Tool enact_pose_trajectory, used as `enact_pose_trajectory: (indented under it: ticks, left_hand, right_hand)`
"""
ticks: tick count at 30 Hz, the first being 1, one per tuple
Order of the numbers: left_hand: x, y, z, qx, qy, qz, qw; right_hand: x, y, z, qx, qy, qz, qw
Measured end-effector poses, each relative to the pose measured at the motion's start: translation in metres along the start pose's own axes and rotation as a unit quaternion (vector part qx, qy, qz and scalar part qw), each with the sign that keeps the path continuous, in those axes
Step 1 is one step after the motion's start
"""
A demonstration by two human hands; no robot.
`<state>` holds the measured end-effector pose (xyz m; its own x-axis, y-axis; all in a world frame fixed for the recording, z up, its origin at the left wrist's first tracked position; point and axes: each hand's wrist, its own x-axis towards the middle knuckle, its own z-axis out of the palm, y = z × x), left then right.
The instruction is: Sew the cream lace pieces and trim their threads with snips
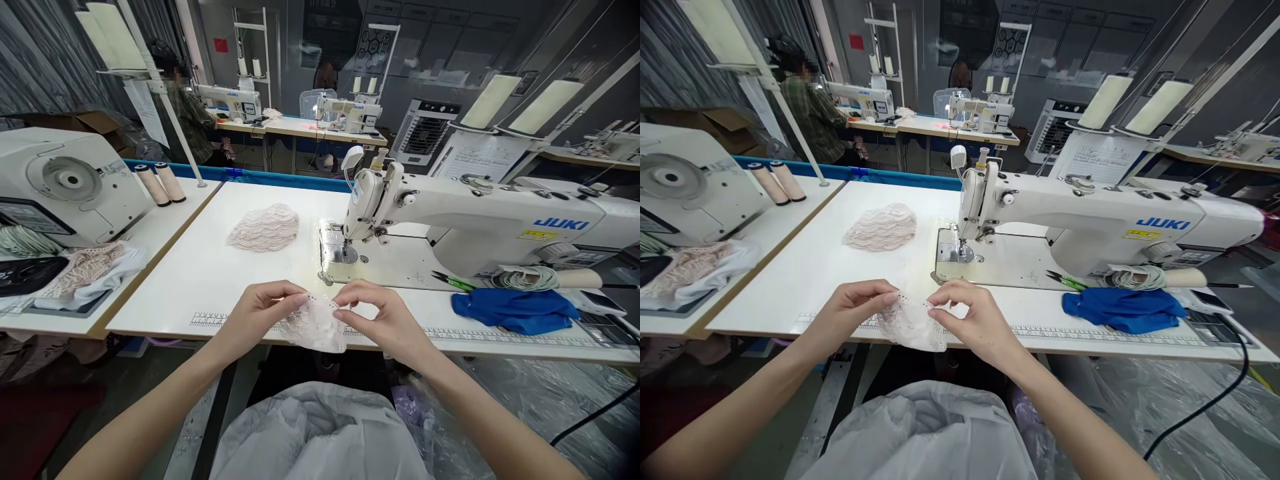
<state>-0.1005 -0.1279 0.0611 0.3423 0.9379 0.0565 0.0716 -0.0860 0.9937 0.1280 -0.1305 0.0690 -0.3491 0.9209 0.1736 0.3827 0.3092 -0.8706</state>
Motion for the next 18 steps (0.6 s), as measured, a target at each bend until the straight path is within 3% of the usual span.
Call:
enact_pose_trajectory:
  ticks: [2, 4, 6, 9, 11, 12, 14, 16, 17, 18]
  left_hand:
    - [-0.004, 0.005, -0.001, 0.060, 0.028, 0.074, 0.995]
    - [-0.010, 0.010, 0.000, 0.163, 0.053, 0.181, 0.968]
    - [-0.020, 0.010, 0.003, 0.286, 0.055, 0.304, 0.907]
    - [-0.034, 0.002, 0.010, 0.424, -0.005, 0.435, 0.794]
    - [-0.039, -0.006, 0.010, 0.441, -0.030, 0.469, 0.765]
    - [-0.039, -0.008, 0.008, 0.431, -0.016, 0.473, 0.768]
    - [-0.031, -0.009, -0.003, 0.395, 0.067, 0.449, 0.799]
    - [-0.015, -0.004, -0.019, 0.330, 0.152, 0.349, 0.864]
    - [-0.004, -0.001, -0.028, 0.288, 0.147, 0.301, 0.897]
    - [0.008, 0.002, -0.037, 0.243, 0.091, 0.253, 0.932]
  right_hand:
    - [0.007, -0.004, 0.001, -0.007, -0.007, -0.006, 1.000]
    - [0.015, -0.010, 0.002, 0.013, -0.023, 0.014, 1.000]
    - [0.022, -0.016, 0.004, 0.059, -0.048, 0.035, 0.996]
    - [0.032, -0.025, 0.009, 0.122, -0.065, 0.028, 0.990]
    - [0.037, -0.028, 0.012, 0.140, -0.070, 0.020, 0.987]
    - [0.040, -0.028, 0.014, 0.145, -0.074, 0.021, 0.986]
    - [0.045, -0.028, 0.017, 0.152, -0.088, 0.030, 0.984]
    - [0.050, -0.028, 0.018, 0.163, -0.111, 0.037, 0.980]
    - [0.053, -0.029, 0.017, 0.168, -0.126, 0.038, 0.977]
    - [0.056, -0.029, 0.016, 0.173, -0.144, 0.037, 0.974]
